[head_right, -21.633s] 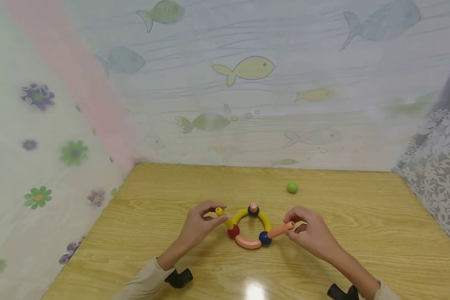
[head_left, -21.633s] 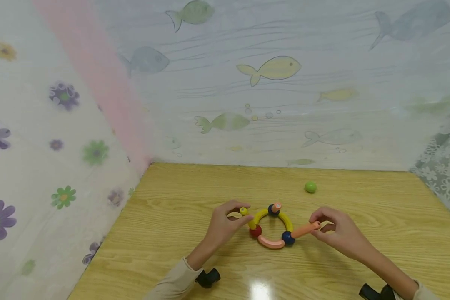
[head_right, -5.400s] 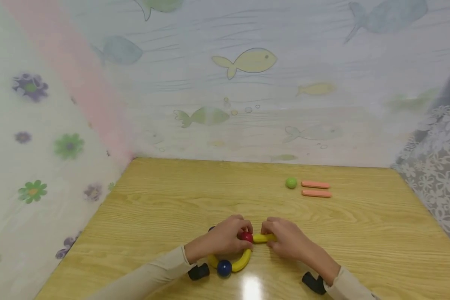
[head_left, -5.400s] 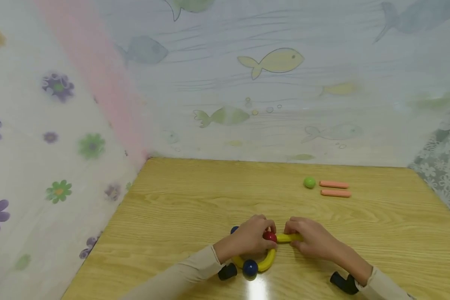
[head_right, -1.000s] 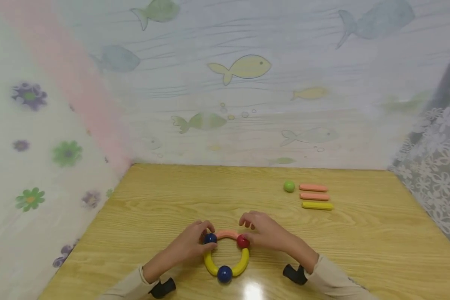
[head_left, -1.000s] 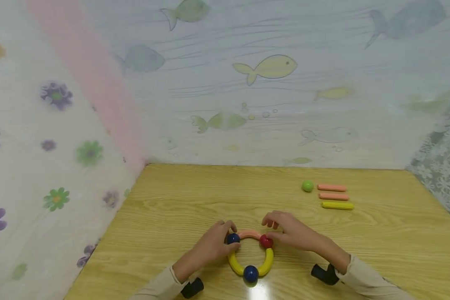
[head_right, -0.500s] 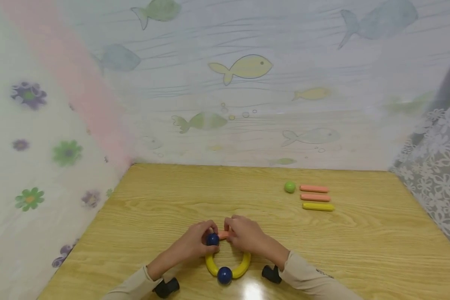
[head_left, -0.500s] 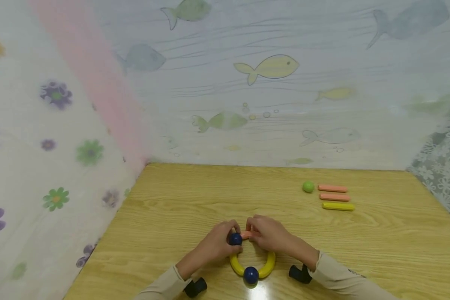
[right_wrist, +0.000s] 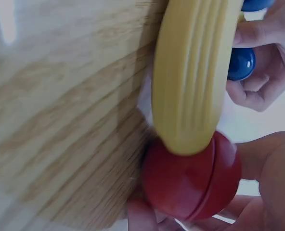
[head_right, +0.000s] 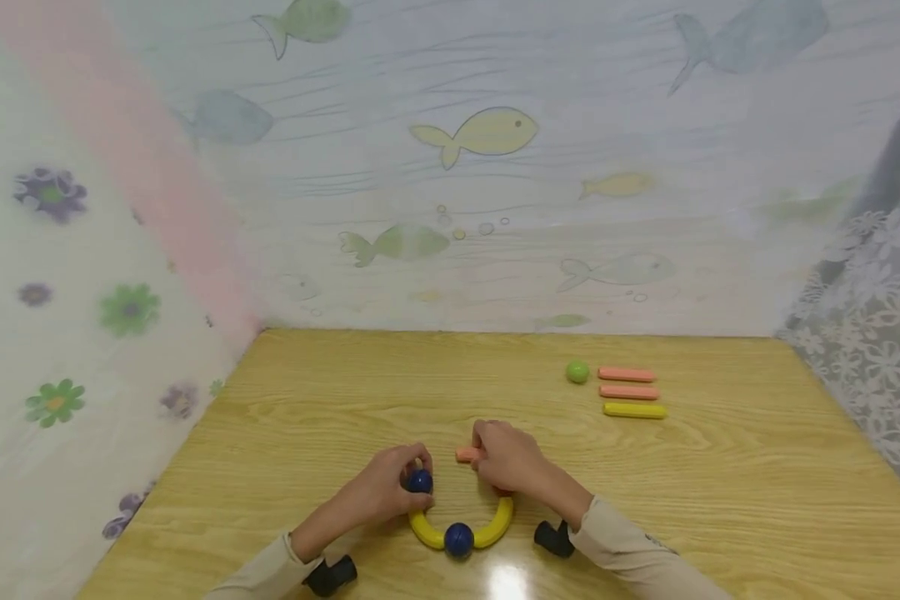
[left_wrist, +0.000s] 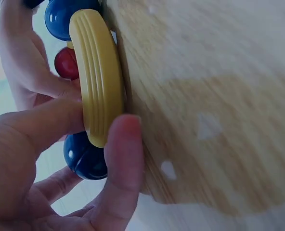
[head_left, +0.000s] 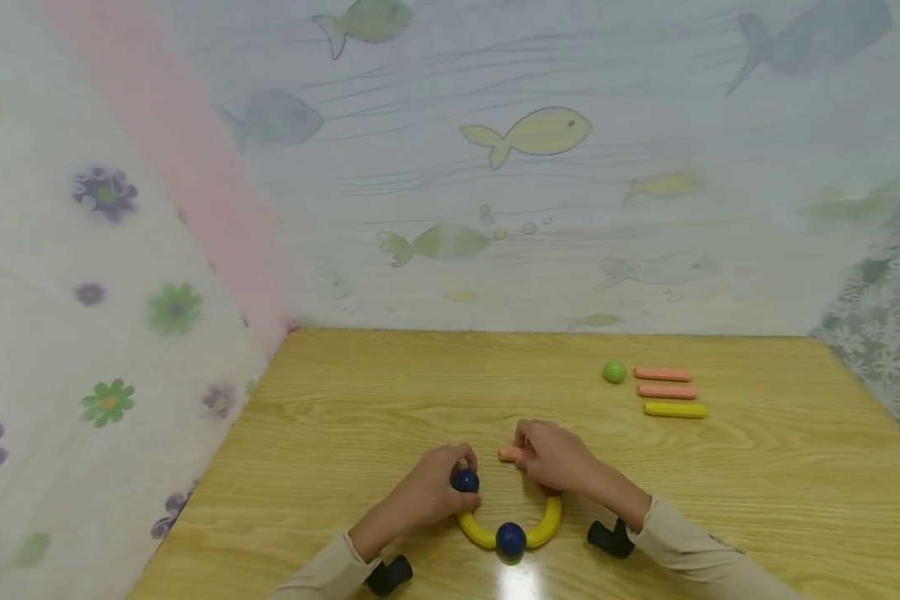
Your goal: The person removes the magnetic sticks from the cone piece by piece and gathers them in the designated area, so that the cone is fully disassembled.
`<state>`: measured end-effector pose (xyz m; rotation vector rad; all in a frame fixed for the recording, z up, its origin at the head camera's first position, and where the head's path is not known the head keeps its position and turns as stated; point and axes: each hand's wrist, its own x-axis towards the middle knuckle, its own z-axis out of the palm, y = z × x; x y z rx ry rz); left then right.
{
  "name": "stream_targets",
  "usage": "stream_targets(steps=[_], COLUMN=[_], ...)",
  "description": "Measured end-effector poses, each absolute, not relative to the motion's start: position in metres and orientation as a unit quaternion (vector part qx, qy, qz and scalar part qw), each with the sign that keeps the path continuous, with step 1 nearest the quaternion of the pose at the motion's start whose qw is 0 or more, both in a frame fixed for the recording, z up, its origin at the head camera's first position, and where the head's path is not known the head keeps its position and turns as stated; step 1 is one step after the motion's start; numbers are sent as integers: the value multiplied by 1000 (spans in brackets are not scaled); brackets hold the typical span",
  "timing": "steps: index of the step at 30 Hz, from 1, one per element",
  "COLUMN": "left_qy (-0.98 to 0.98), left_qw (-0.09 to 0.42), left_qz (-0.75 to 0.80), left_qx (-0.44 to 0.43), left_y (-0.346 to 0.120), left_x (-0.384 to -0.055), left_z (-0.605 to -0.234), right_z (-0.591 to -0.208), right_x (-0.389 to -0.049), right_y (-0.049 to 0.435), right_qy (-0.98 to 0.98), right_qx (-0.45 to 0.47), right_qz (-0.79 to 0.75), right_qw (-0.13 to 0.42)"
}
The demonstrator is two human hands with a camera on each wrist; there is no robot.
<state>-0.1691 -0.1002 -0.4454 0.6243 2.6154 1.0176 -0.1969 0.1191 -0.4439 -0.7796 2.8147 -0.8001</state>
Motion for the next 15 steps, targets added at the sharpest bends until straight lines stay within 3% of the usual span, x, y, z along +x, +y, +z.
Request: stream_targets(steps=[11,15], left_qy=[905,907], left_qw=[116,106], left_qz=[355,351], left_qx=[202,205], left_y=[-98,-98], left_x=[-171,-175], left_z=[-444,-446], right_z=[-441,-440], right_x=[-197,-198], right_y=[142,150], right_qy=[899,881], right_qx=[-260,-304], right_qz=[-333,-347], right_qw=[115,107])
